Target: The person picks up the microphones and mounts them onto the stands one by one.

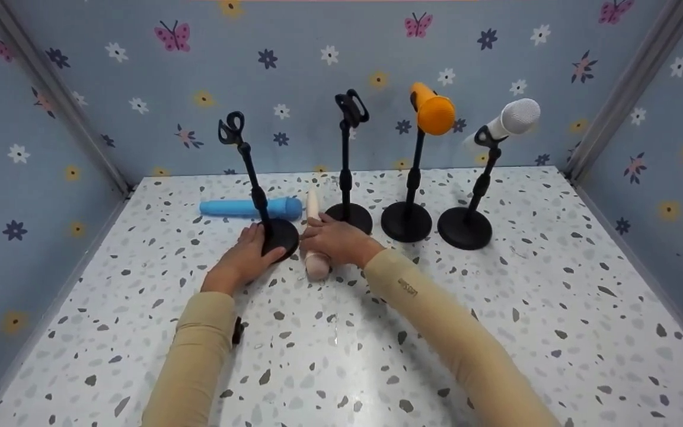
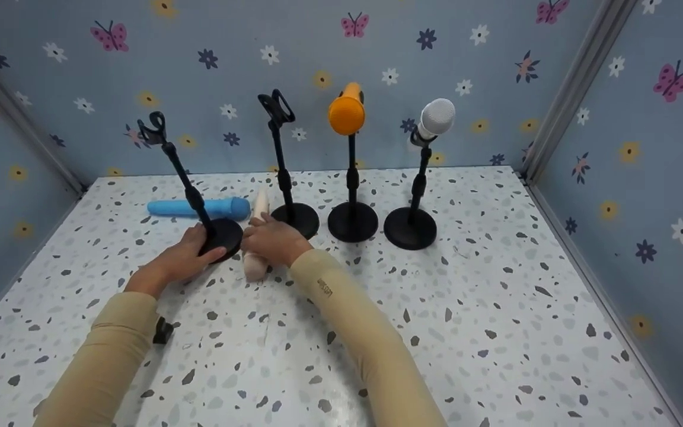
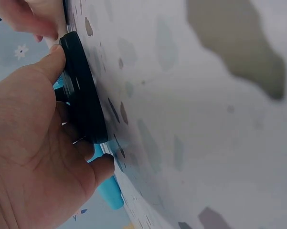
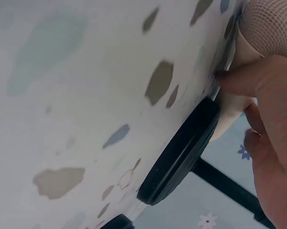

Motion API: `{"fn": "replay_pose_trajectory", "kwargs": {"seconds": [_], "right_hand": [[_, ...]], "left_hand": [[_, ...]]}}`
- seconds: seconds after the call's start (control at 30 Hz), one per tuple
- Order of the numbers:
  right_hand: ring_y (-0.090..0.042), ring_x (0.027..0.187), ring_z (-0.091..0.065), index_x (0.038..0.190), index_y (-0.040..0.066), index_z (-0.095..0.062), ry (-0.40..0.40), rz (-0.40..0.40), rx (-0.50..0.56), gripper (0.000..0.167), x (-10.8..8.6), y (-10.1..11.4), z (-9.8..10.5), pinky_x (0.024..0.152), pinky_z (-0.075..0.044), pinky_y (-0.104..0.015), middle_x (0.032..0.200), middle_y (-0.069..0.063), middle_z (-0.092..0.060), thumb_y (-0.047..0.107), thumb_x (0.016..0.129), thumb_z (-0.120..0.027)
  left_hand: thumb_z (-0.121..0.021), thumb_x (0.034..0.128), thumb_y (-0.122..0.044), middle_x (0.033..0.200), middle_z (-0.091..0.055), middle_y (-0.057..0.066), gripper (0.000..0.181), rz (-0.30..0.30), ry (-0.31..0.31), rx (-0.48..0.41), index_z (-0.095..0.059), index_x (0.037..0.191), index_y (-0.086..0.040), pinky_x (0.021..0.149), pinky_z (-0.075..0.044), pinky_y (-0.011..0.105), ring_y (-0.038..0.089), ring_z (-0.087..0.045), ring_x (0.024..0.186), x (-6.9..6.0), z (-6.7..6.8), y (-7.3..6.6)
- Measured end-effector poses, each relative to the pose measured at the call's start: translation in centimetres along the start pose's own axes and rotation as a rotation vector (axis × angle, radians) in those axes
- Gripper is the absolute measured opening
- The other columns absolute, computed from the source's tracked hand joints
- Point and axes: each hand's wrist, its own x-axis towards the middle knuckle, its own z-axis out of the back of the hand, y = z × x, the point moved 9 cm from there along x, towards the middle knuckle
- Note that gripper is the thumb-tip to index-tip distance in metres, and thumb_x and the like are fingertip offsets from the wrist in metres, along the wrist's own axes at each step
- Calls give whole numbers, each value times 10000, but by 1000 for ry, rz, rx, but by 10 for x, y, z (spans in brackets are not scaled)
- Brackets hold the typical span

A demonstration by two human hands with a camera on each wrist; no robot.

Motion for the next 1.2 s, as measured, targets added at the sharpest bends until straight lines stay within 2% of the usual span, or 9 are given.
{"fn": "replay_pose_trajectory", "kwargs": {"seconds": [0.07,0.13,0.37,0.53,0.63,0.73,0.9,1.07,1.2], "right_hand": [[-321,1408,-447,1220,195,-732,-23,22,-18,380,1,4,2,1189,-270,-514,1350,-14,-641,22,883,-760],[-342,1428,-414,1190,195,-747,-20,24,-32,356,1,6,3,1189,-262,-525,1345,-18,-647,14,883,-761],[-393,1504,-236,1203,209,-707,2,14,-4,404,-7,12,-3,1188,-263,-514,1459,12,-561,98,832,-824],[-392,1497,-255,1229,226,-708,24,15,-17,443,-10,20,-1,1191,-279,-466,1442,27,-572,51,832,-797],[-388,1482,-296,1235,229,-708,26,39,-20,432,-13,23,2,1175,-306,-501,1435,23,-582,48,849,-774],[-370,1463,-346,1236,220,-707,-13,67,31,400,-19,24,10,1173,-303,-516,1425,6,-594,29,886,-740],[-278,1389,-457,1279,201,-666,-132,98,142,415,-33,25,29,1175,-322,-399,1418,-20,-596,-7,923,-707],[-234,1325,-485,1307,200,-626,-223,79,207,470,-46,22,51,1119,-395,-354,1397,-7,-594,19,896,-765],[-228,1295,-504,1320,160,-607,-293,97,281,475,-56,18,68,1122,-384,-342,1366,-28,-600,41,893,-780]], "left_hand": [[-383,1064,-555,1661,46,260,890,-2,0,4,12,1594,40,1207,-113,585,422,28,1526,1,1,-1],[-382,1066,-550,1658,41,271,888,-9,-2,14,11,1592,48,1204,-115,590,432,23,1523,1,2,-2],[-368,1060,-574,1660,47,263,898,-6,1,16,20,1596,34,1202,-117,596,431,21,1524,1,4,-4],[-370,1060,-573,1661,52,261,902,-5,-3,13,22,1594,39,1204,-115,593,430,25,1524,2,5,-4],[-376,1060,-570,1659,50,267,905,-10,-6,7,17,1592,48,1205,-111,591,434,26,1522,2,5,-5],[-377,1059,-569,1659,45,267,905,-12,-5,6,15,1591,49,1207,-110,585,432,26,1523,1,3,-5],[-374,1057,-576,1657,51,270,911,-6,6,10,17,1591,49,1205,-113,589,437,30,1521,0,0,-2],[-377,1055,-579,1663,55,254,909,7,5,6,27,1597,29,1205,-108,591,419,41,1526,2,-1,0],[-377,1056,-577,1661,56,259,910,9,6,11,27,1594,37,1206,-101,589,420,47,1526,3,-3,1]]}}
